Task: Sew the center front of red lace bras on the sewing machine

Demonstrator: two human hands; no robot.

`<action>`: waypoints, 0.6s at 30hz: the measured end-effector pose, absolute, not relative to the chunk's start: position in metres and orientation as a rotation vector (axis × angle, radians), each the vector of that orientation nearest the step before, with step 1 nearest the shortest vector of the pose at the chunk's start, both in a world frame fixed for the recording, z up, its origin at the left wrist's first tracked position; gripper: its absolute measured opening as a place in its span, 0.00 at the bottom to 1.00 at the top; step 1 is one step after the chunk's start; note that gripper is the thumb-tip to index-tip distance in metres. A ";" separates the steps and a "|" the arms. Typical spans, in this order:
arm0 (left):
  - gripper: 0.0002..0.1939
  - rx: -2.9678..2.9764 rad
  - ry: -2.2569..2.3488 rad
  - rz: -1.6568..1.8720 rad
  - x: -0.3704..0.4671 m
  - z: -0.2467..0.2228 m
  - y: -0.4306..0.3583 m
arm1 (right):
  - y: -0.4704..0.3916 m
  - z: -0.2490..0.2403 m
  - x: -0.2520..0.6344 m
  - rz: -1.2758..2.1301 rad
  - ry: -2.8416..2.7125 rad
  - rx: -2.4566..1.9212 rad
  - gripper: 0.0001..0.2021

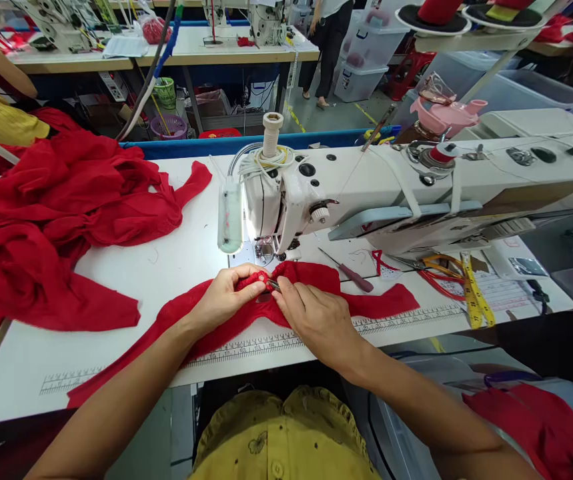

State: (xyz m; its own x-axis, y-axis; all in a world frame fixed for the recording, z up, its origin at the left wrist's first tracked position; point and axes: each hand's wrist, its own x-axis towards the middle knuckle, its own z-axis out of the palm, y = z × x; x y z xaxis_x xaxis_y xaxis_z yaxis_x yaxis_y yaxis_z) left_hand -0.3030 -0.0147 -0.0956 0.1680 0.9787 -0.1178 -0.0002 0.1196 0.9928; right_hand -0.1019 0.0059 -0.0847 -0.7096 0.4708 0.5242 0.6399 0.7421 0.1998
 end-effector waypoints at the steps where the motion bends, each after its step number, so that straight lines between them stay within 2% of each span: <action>1: 0.10 1.192 1.133 1.002 -0.303 -0.095 -0.015 | 0.006 -0.085 -0.102 -0.538 -2.492 -0.838 0.12; 6: 0.10 1.219 1.134 0.995 -0.302 -0.094 -0.015 | 0.004 -0.084 -0.102 -0.647 -2.504 -0.813 0.10; 13: 0.11 1.211 1.151 0.990 -0.303 -0.092 -0.014 | 0.002 -0.085 -0.100 -0.789 -2.547 -0.774 0.14; 18: 0.12 1.206 1.166 0.991 -0.303 -0.093 -0.015 | 0.002 -0.085 -0.099 -0.662 -2.603 -0.799 0.12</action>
